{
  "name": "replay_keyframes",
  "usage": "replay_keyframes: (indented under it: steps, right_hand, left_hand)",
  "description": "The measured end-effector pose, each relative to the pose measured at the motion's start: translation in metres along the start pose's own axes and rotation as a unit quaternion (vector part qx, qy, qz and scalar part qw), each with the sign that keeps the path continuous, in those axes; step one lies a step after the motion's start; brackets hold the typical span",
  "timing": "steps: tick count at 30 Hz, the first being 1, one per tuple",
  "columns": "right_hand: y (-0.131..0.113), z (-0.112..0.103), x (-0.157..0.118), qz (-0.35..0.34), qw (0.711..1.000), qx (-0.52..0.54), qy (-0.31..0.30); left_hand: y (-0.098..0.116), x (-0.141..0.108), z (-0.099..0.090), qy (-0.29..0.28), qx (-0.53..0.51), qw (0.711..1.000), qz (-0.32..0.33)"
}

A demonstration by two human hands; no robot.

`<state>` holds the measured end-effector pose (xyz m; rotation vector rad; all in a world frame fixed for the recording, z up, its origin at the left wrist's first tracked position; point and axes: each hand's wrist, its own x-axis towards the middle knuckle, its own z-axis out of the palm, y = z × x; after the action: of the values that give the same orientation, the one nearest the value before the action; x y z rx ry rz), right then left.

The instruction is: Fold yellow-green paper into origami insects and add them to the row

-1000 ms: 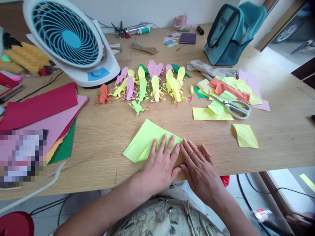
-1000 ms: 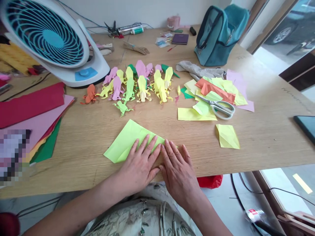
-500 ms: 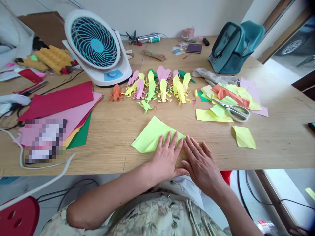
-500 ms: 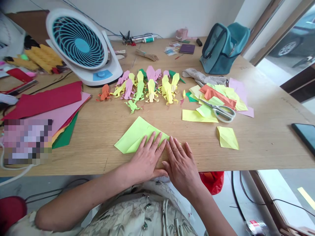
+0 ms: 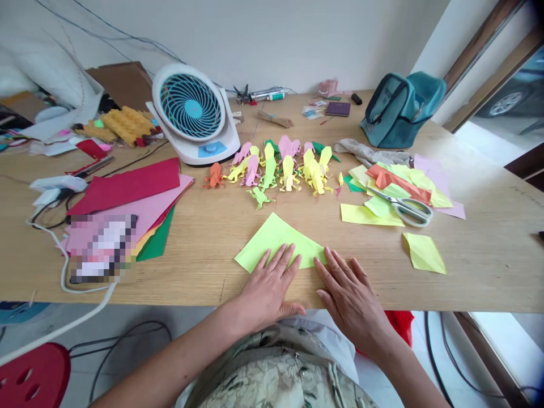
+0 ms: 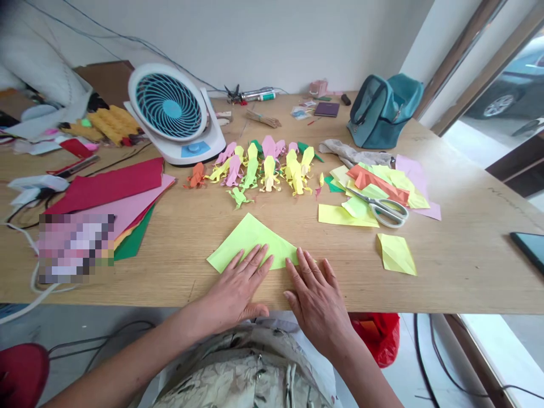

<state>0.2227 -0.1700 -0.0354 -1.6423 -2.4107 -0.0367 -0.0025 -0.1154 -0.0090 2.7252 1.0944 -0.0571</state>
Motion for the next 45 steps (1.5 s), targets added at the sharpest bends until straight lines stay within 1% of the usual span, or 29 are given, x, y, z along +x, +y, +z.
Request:
replay_keyframes:
  steps: [5,8,10,12,15,18,20,22,23,25,26,27,31,36,39,40,43,45]
  right_hand:
    - [-0.002,0.006,0.000,0.008,1.000,-0.003,0.025]
    - [-0.004,0.010,0.001,0.036,0.998,-0.006,0.046]
    - [-0.007,0.011,0.002,0.057,0.997,-0.010,0.048]
    - [-0.010,0.011,0.003,0.076,0.996,-0.016,0.039]
    - [-0.018,0.006,0.008,0.101,0.994,-0.026,0.016]
    - [-0.031,-0.002,0.020,0.124,0.992,-0.039,-0.002]
    - [-0.042,-0.006,0.032,0.127,0.991,-0.044,0.001]
    - [-0.054,-0.008,0.046,0.091,0.995,-0.033,0.023]
    - [-0.060,-0.007,0.052,0.044,0.998,-0.016,0.031]
    - [-0.069,-0.003,0.063,-0.060,0.998,0.029,0.020]
    - [-0.071,0.000,0.066,-0.091,0.995,0.046,0.014]
    - [-0.071,0.003,0.068,-0.103,0.993,0.054,0.011]
    - [-0.059,0.015,0.067,-0.075,0.997,0.032,0.018]
    - [-0.027,0.023,0.056,-0.025,0.999,-0.005,0.030]
    - [-0.001,0.022,0.043,0.015,0.999,-0.023,0.032]
    - [0.009,0.021,0.037,0.034,0.999,-0.030,0.023]
    - [0.036,0.016,0.022,0.099,0.994,-0.052,0.018]
    - [0.047,0.012,0.015,0.115,0.991,-0.065,0.020]
  left_hand:
    - [-0.012,-0.030,0.001,0.007,0.016,1.000,-0.010]
    - [-0.018,-0.048,0.008,0.030,0.041,0.999,-0.014]
    - [-0.021,-0.057,0.014,0.048,0.056,0.997,-0.019]
    - [-0.023,-0.061,0.019,0.055,0.060,0.996,-0.025]
    - [-0.023,-0.060,0.022,0.044,0.046,0.997,-0.038]
    - [-0.020,-0.058,0.020,0.027,0.023,0.998,-0.049]
    - [-0.018,-0.057,0.017,0.016,0.012,0.998,-0.057]
    - [-0.017,-0.057,0.014,0.013,0.005,0.998,-0.061]
    - [-0.016,-0.058,0.013,0.015,0.002,0.998,-0.061]
    - [-0.016,-0.058,0.012,0.021,-0.001,0.998,-0.059]
    - [-0.017,-0.058,0.012,0.025,0.000,0.998,-0.057]
    - [-0.017,-0.058,0.012,0.029,0.001,0.998,-0.055]
    - [-0.020,-0.057,0.014,0.040,0.016,0.998,-0.043]
    - [-0.018,-0.056,0.010,0.035,0.029,0.998,-0.046]
    - [-0.016,-0.056,0.008,0.019,0.022,0.998,-0.055]
    - [-0.016,-0.056,0.009,0.020,0.022,0.998,-0.056]
    - [-0.018,-0.055,0.014,0.038,0.028,0.997,-0.053]
    - [-0.020,-0.055,0.017,0.055,0.030,0.997,-0.046]
